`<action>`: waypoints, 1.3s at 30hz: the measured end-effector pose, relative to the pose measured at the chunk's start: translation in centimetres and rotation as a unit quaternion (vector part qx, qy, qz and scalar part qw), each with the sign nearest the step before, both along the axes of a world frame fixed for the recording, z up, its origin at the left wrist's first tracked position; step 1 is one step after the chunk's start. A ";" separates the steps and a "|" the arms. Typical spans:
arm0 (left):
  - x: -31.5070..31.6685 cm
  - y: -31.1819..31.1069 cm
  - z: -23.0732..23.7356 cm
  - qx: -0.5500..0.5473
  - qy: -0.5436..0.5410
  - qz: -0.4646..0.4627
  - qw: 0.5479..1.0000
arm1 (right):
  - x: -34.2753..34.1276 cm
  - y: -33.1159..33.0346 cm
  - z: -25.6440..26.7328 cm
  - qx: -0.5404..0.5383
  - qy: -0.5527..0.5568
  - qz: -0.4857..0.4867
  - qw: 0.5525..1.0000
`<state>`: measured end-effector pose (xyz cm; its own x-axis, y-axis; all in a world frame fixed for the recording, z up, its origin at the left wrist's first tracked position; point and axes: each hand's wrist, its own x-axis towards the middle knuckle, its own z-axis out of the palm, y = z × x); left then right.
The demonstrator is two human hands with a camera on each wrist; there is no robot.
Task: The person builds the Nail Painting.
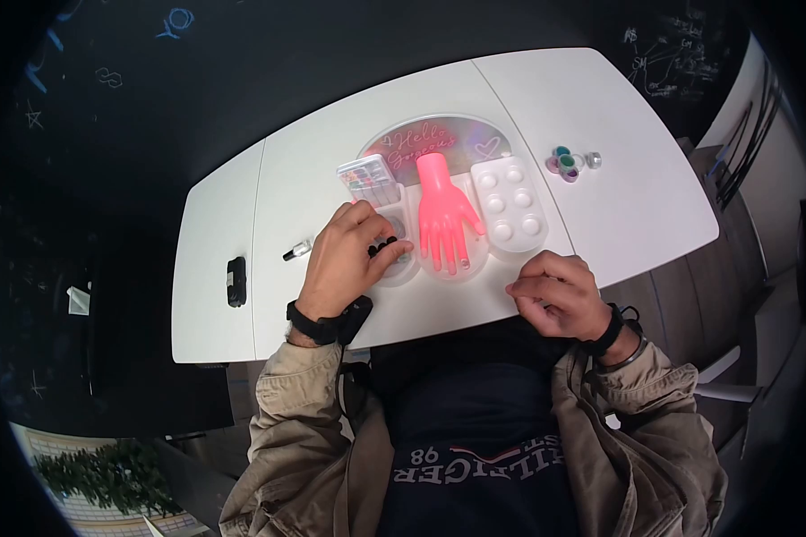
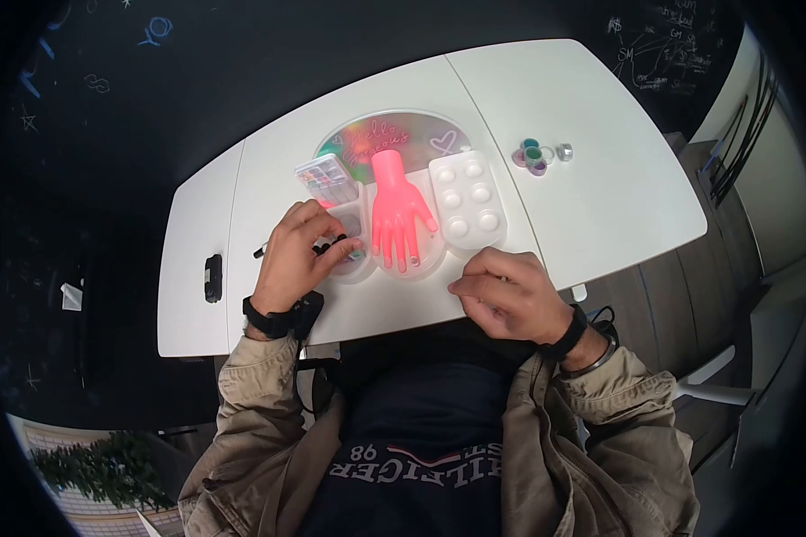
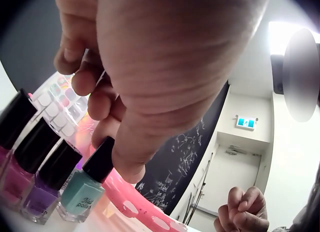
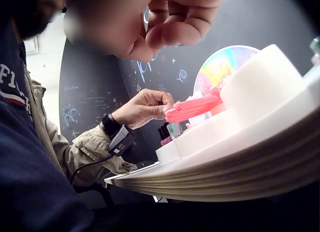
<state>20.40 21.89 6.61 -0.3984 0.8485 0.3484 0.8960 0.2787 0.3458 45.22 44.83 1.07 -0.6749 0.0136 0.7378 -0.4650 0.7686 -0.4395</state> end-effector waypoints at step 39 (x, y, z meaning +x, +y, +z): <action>-14.1 -13.7 -6.7 -0.065 -0.164 0.269 0.947 | -0.1 -0.1 0.0 0.004 -0.001 -0.002 1.000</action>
